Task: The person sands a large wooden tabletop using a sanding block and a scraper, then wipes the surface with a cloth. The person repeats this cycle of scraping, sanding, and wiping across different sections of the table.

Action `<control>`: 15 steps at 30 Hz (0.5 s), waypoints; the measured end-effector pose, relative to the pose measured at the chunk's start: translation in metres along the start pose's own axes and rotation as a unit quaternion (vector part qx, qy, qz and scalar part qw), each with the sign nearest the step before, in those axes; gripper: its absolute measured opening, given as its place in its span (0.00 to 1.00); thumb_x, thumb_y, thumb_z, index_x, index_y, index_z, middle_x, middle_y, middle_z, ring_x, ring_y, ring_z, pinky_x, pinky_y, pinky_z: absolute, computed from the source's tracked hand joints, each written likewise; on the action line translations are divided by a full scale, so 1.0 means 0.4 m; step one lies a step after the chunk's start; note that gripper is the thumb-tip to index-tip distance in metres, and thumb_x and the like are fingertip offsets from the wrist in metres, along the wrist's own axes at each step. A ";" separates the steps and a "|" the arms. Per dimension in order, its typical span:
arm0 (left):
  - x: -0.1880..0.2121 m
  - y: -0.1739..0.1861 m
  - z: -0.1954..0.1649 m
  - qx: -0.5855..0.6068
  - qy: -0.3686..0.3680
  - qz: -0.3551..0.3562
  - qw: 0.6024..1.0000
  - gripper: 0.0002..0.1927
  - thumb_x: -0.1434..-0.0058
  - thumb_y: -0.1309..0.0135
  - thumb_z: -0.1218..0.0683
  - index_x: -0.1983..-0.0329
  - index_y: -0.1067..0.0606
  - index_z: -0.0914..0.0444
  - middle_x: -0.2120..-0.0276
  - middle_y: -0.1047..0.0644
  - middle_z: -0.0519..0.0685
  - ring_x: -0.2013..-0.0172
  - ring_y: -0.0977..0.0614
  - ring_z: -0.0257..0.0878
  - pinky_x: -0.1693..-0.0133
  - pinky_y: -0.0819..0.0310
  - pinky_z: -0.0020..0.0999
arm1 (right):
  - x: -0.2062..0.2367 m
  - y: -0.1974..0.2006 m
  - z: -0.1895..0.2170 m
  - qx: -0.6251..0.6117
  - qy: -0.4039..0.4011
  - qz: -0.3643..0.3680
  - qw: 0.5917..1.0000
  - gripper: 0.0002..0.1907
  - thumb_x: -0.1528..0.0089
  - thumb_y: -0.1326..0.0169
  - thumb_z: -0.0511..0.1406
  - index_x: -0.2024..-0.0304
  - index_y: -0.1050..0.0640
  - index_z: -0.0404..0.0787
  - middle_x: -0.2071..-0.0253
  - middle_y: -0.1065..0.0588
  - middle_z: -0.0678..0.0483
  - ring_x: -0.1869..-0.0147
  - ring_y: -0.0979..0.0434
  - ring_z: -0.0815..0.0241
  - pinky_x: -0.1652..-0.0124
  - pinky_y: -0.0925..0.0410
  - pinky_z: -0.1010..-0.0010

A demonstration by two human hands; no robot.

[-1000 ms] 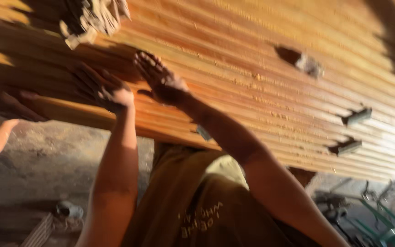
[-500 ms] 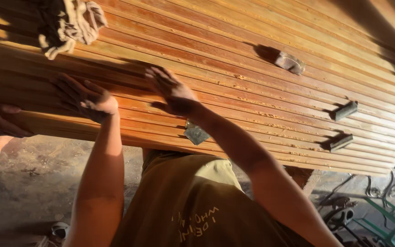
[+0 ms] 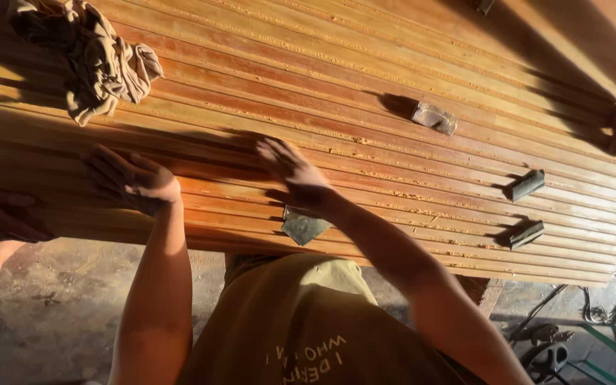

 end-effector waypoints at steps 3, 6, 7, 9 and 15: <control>0.006 -0.019 0.005 -0.008 0.011 0.018 1.000 0.27 0.21 0.65 0.47 0.24 0.38 0.64 0.27 0.36 0.60 0.26 0.36 0.59 0.26 0.51 0.61 | -0.123 -0.014 0.057 -0.066 0.039 -0.063 0.995 0.48 0.32 0.51 0.58 0.25 0.49 0.34 0.22 0.48 0.39 0.17 0.54 0.45 0.22 0.57 0.54; 0.000 -0.025 -0.001 -0.016 0.008 0.056 0.998 0.27 0.20 0.65 0.46 0.23 0.39 0.65 0.26 0.37 0.60 0.25 0.38 0.60 0.26 0.53 0.61 | -0.016 -0.012 -0.022 -0.116 0.037 -0.035 0.992 0.44 0.32 0.49 0.54 0.22 0.47 0.41 0.21 0.47 0.41 0.16 0.53 0.46 0.21 0.57 0.56; -0.006 -0.015 0.000 -0.015 0.012 0.052 0.998 0.27 0.19 0.65 0.46 0.23 0.40 0.65 0.25 0.38 0.60 0.25 0.39 0.60 0.25 0.53 0.60 | 0.058 0.004 -0.061 -0.101 0.034 -0.035 0.994 0.45 0.34 0.45 0.50 0.23 0.49 0.40 0.22 0.48 0.40 0.18 0.52 0.45 0.24 0.55 0.53; -0.016 -0.014 0.011 0.006 0.045 0.094 0.995 0.31 0.20 0.66 0.45 0.20 0.44 0.65 0.23 0.44 0.62 0.23 0.43 0.61 0.25 0.57 0.62 | 0.237 0.012 -0.222 -0.089 -0.132 0.021 0.987 0.35 0.35 0.43 0.46 0.28 0.38 0.50 0.22 0.44 0.50 0.19 0.48 0.48 0.28 0.47 0.55; -0.105 -0.002 -0.061 0.078 0.031 0.128 0.988 0.48 0.30 0.53 0.33 0.17 0.55 0.58 0.20 0.55 0.67 0.21 0.53 0.63 0.24 0.62 0.62 | 0.577 0.153 -0.320 -0.002 -0.155 -0.166 0.974 0.36 0.38 0.40 0.40 0.30 0.34 0.37 0.26 0.40 0.43 0.21 0.43 0.44 0.27 0.45 0.50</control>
Point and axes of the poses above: each hand's wrist, its own x-axis away from the middle knuckle, its own y-axis out of the back of the hand, z = x × y, the point moved 10 cm from there along -x, towards the middle knuckle
